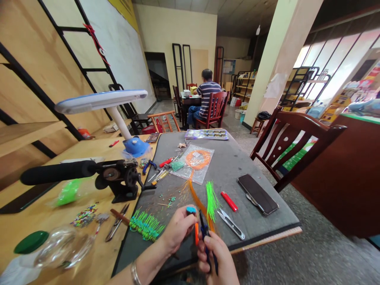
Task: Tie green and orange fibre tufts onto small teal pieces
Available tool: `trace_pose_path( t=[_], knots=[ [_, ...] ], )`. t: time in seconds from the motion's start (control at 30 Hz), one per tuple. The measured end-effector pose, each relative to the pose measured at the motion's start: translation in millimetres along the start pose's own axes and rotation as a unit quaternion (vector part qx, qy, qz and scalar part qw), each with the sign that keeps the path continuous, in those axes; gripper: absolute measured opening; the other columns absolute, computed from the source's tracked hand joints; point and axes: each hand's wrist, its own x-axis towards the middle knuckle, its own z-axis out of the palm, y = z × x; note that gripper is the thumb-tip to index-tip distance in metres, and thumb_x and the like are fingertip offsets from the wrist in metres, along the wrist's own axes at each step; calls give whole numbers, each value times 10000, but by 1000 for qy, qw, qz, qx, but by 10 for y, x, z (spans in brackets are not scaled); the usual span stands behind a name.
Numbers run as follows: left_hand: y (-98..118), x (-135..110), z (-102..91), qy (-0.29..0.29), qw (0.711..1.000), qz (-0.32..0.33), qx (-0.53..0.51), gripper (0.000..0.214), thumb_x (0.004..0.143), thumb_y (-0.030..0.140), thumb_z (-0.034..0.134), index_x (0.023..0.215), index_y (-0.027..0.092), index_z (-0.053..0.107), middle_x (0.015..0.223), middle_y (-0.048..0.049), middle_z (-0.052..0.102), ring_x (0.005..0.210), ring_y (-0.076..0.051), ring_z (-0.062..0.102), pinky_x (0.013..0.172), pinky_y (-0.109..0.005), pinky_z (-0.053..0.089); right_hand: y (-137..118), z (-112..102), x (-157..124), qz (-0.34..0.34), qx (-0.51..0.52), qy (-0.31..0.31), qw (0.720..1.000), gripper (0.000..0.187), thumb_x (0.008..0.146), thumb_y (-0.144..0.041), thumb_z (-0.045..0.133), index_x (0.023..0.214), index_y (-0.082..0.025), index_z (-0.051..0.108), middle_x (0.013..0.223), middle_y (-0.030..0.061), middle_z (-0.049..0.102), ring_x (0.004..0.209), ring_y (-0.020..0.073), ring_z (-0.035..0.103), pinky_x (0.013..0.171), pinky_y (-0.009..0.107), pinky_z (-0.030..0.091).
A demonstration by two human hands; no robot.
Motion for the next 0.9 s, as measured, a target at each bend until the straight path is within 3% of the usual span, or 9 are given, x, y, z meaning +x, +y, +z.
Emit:
trace_pose_path(
  t=[0.33, 0.57, 0.73, 0.9],
  knots=[
    [-39, 23, -25, 0, 1000, 19, -1, 73, 633, 188, 626, 615, 168, 558, 500, 39, 502, 456, -91, 440, 466, -208, 309, -13, 7, 4, 27, 23, -4, 999, 367, 573, -367, 806, 787, -113, 649, 600, -37, 459, 489, 33, 345, 406, 136, 161],
    [3, -12, -5, 12, 1000, -3, -5, 69, 619, 191, 633, 669, 161, 597, 439, 80, 424, 375, -55, 332, 410, -203, 227, -52, 18, 0, 21, 36, 5, 999, 297, 590, -335, 789, 721, -143, 605, 605, -39, 459, 494, 44, 352, 408, 140, 184],
    [97, -52, 18, 1, 999, -35, -28, 152, 607, 244, 625, 719, 152, 577, 454, 102, 396, 371, -28, 231, 401, -183, 164, -116, -2, -11, 9, 12, -2, 1000, 307, 628, -350, 768, 799, -130, 640, 624, -42, 449, 503, 42, 355, 410, 137, 194],
    [96, -45, 27, 20, 999, -27, 13, 158, 629, 266, 632, 664, 157, 524, 488, 83, 433, 392, -29, 285, 396, -176, 168, -91, -62, 12, -15, -55, -4, 998, 323, 647, -390, 744, 825, -141, 642, 626, -38, 458, 509, 56, 374, 411, 151, 203]
  ],
)
